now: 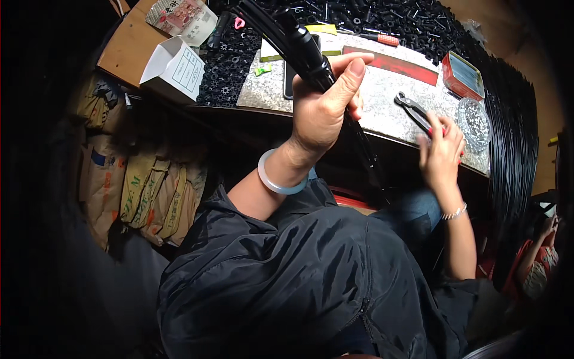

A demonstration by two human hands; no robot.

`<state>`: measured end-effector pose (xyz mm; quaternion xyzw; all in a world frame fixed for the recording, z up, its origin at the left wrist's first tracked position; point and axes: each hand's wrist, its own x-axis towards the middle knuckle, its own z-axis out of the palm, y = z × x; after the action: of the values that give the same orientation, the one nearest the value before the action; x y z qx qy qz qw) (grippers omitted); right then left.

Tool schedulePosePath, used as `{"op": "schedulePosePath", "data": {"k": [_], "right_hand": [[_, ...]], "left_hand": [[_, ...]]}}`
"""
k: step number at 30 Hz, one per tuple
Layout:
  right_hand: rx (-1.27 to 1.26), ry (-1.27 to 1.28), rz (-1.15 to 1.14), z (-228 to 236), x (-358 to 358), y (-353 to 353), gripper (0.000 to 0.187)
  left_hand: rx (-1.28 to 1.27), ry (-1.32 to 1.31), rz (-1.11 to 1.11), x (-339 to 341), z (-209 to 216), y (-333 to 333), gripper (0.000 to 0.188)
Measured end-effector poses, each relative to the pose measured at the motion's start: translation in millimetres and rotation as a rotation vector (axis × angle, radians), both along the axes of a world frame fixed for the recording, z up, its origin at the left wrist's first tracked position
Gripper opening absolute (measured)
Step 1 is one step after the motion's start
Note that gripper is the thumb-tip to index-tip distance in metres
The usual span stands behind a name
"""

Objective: Assembling multiple electrical components and rods into a central connector housing using pliers.

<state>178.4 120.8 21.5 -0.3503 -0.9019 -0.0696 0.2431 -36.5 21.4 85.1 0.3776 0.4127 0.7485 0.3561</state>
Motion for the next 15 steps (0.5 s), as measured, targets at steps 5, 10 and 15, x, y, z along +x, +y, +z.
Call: {"op": "schedulePosePath", "data": {"k": [5,10,15], "right_hand": [[-1.078,-0.079,0.642,31.1,5.6,-99.6,0.080],[-0.835,1.322,0.625,38.8,2.1,-88.5,0.081],[-1.124,1.612,0.740,40.6,18.3,-67.9,0.041]], "left_hand": [[0.120,-0.400,0.099,14.8,6.7,-21.9,0.035],[0.120,-0.998,-0.423,51.9,-39.4,-31.3,0.040],[-0.415,-0.813,-0.751,63.5,-62.3,-61.4,0.044]]}}
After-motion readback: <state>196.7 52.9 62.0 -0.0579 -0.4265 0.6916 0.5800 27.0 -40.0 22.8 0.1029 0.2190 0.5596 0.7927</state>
